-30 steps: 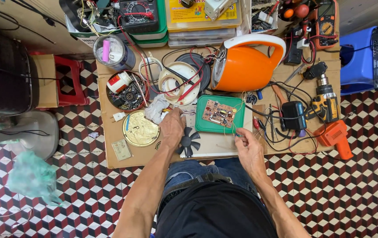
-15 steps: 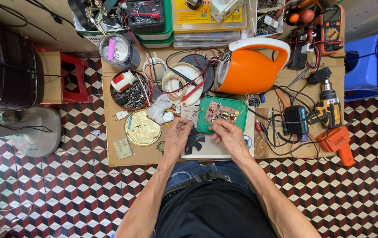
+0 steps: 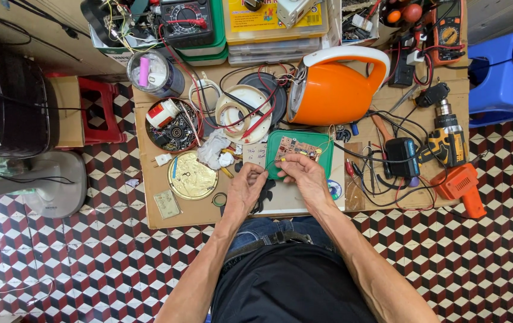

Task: Inspecting and handling various electronic circuit boards, a cooling fan, and bundles of wires at a repair workbench.

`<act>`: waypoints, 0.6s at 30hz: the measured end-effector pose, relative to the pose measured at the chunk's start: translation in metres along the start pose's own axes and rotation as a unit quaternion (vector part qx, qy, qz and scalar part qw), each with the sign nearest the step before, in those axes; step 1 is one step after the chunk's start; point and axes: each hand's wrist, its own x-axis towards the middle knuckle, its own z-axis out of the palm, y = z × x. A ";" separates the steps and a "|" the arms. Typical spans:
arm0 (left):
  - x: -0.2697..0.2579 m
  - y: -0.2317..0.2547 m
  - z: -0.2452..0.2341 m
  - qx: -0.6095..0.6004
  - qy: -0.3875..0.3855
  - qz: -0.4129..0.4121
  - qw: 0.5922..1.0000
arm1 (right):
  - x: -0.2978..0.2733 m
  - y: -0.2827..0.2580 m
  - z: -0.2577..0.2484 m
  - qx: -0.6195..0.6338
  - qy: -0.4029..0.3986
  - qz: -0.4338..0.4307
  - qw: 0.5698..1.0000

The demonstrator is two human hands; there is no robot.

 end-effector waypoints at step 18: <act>-0.022 0.064 0.011 0.166 -0.116 0.042 0.978 | -0.034 0.017 -0.046 0.033 0.029 0.058 0.997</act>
